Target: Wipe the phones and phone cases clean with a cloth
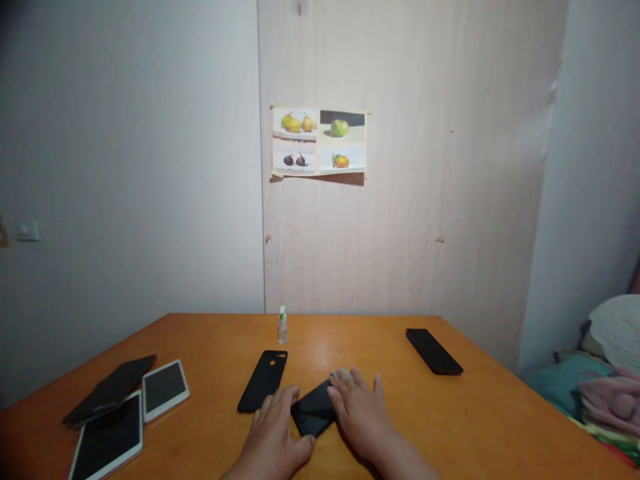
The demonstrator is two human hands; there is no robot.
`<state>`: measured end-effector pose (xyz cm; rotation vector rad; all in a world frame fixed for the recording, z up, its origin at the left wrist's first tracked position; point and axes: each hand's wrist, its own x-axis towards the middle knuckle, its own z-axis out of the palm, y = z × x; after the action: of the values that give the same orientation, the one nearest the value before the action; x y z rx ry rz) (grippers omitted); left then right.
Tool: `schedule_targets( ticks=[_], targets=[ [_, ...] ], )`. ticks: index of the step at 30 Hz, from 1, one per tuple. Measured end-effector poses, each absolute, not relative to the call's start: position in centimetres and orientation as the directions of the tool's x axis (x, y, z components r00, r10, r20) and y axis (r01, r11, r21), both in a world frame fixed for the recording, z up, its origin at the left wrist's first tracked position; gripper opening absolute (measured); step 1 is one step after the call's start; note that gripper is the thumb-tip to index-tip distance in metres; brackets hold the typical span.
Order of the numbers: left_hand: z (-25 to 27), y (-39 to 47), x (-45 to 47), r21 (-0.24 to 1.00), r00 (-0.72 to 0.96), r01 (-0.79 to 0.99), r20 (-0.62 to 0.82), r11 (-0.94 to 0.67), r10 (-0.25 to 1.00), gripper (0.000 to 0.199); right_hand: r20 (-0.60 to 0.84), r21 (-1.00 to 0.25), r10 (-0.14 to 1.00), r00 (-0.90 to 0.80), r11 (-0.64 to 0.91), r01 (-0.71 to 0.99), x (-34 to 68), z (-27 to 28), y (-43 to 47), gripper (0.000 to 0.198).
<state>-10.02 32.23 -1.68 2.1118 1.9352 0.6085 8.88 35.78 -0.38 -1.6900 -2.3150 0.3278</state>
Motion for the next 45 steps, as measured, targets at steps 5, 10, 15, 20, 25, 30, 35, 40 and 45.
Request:
schedule_targets(
  ticks=[5,10,15,20,25,30,35,40,45],
  targets=[
    [-1.8,32.2,-10.1,0.460,0.038,0.880,0.170,-0.114,0.985,0.071,0.063,-0.356,0.896,-0.440,0.432,0.829,7.6,0.3,34.3,0.059],
    [-1.3,32.0,-10.2,0.475,0.053,0.872,0.150,-0.119,0.987,0.077,0.029,-0.400,0.827,-0.561,0.524,0.752,7.4,0.8,34.0,0.057],
    [-0.8,31.8,-10.0,0.467,0.063,0.876,0.135,-0.120,0.989,0.083,0.023,-0.302,0.962,-0.273,0.267,0.915,9.3,0.0,36.1,0.059],
    [-1.1,31.8,-10.0,0.471,0.058,0.873,0.161,-0.128,0.985,0.077,0.030,-0.391,0.812,-0.583,0.546,0.741,7.5,0.4,34.0,0.058],
    [-1.2,31.9,-10.1,0.473,0.067,0.870,0.169,-0.141,0.983,0.081,0.020,-0.357,0.913,-0.407,0.387,0.850,8.6,0.1,35.5,0.057],
    [-1.2,31.7,-9.8,0.506,0.097,0.843,0.189,-0.182,0.977,0.081,0.034,-0.306,0.971,-0.238,0.237,0.922,9.6,-0.2,36.1,0.058],
    [-1.3,31.4,-9.7,0.525,0.129,0.818,0.228,-0.234,0.965,0.076,0.046,-0.360,0.821,-0.568,0.544,0.758,8.2,0.2,33.9,0.053],
    [-1.2,31.1,-9.6,0.544,0.163,0.802,0.200,-0.248,0.966,0.083,0.025,-0.266,0.972,-0.234,0.233,0.936,9.9,0.0,35.8,0.055],
    [-1.0,30.9,-9.5,0.538,0.164,0.812,0.166,-0.228,0.973,0.087,0.023,-0.329,0.910,-0.414,0.398,0.856,8.7,0.7,34.2,0.055]
  ],
)
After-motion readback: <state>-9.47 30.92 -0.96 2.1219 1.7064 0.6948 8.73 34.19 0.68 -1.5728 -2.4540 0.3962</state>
